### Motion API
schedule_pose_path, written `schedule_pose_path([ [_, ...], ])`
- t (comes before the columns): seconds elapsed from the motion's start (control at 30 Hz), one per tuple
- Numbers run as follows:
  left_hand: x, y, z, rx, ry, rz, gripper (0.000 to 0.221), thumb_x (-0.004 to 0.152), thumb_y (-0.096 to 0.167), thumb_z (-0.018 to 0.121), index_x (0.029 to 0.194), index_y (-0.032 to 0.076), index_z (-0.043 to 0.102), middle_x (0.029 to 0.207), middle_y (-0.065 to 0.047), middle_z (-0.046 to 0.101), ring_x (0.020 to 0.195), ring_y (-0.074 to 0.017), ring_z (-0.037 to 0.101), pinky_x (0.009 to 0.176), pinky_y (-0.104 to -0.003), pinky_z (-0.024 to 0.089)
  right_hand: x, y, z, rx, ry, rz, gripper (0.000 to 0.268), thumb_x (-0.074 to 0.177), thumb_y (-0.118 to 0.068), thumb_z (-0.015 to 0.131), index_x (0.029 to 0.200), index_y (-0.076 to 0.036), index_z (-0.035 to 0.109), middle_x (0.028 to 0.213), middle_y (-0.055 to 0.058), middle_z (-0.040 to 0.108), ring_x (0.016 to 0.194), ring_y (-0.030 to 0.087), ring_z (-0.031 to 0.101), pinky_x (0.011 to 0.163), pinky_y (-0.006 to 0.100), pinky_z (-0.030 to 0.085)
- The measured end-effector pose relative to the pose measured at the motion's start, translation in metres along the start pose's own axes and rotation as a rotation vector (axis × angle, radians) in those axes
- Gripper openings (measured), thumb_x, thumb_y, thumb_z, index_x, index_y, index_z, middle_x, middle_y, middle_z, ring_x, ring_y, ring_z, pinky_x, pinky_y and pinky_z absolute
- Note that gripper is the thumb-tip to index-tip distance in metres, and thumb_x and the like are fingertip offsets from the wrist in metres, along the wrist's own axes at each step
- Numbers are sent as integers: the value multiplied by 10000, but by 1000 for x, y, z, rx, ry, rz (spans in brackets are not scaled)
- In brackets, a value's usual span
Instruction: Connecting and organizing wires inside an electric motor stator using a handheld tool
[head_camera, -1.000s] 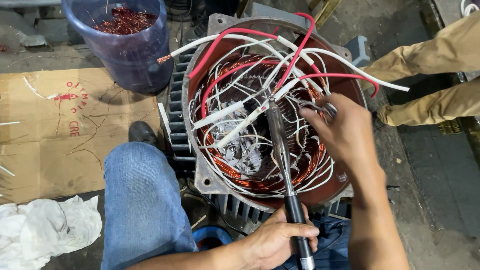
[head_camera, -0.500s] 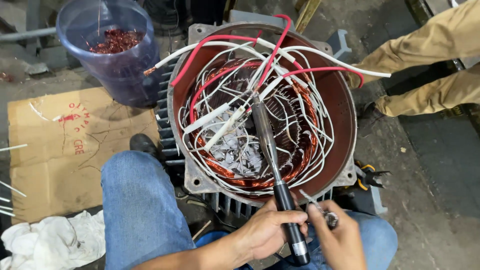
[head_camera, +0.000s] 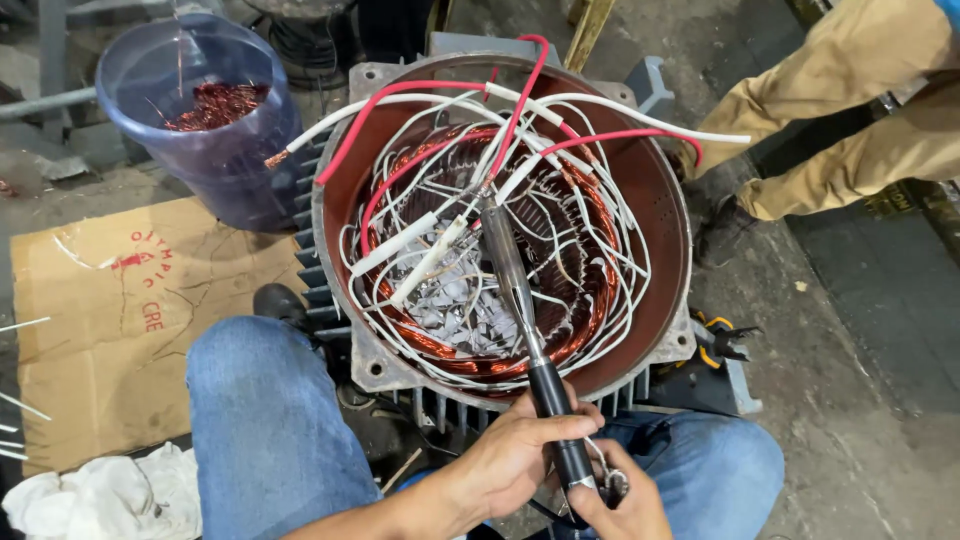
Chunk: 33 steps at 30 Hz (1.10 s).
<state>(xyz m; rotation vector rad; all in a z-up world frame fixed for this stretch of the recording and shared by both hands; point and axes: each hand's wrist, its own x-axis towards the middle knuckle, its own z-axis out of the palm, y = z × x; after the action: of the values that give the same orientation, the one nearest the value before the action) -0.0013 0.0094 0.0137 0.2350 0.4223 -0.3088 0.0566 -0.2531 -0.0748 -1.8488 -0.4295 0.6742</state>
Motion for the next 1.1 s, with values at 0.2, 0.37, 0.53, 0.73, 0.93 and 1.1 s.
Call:
schedule_pose_path([
  [0.2,-1,5,1,79,-27,25,329,963,103,785,1230,63,597,1155,-157,719,705,-200,658,361,-253,462,14,-78,27,370,-135,29,435,907,-218,756,1174,126,753,786,206,767,745,256,676,705,345,493],
  [0.37,1,4,-4,133,-44,47,341,995,183,773,1246,52,581,1046,-144,707,629,-160,649,358,-226,438,16,-59,25,349,-90,105,403,849,-169,739,1125,123,769,767,215,761,693,257,661,644,343,479],
  [0.53,-3,4,-5,252,-65,67,361,1028,285,743,1281,86,578,1027,-116,727,583,-116,607,389,-215,425,17,-41,22,328,-142,10,362,844,-120,765,1111,125,758,857,230,810,792,299,767,773,401,602],
  [0.73,-16,13,6,337,-125,138,537,1066,225,657,1559,71,509,1167,-151,702,700,-110,667,423,-176,499,11,-20,26,418,-153,-37,648,875,-132,748,1439,151,599,804,258,812,682,258,729,586,321,547],
  [0.93,-33,21,-11,575,-42,76,428,1090,272,596,1441,27,608,1269,-153,738,1067,-168,714,930,-277,603,1,28,33,427,-62,-35,518,795,-142,836,1195,167,725,718,267,834,627,320,790,580,383,611],
  [1.1,-63,79,-23,1442,307,518,263,1009,280,629,986,112,829,773,-21,819,624,-114,734,565,-252,613,0,30,40,452,-99,12,584,798,-96,823,1324,131,713,805,242,868,667,303,822,648,391,642],
])
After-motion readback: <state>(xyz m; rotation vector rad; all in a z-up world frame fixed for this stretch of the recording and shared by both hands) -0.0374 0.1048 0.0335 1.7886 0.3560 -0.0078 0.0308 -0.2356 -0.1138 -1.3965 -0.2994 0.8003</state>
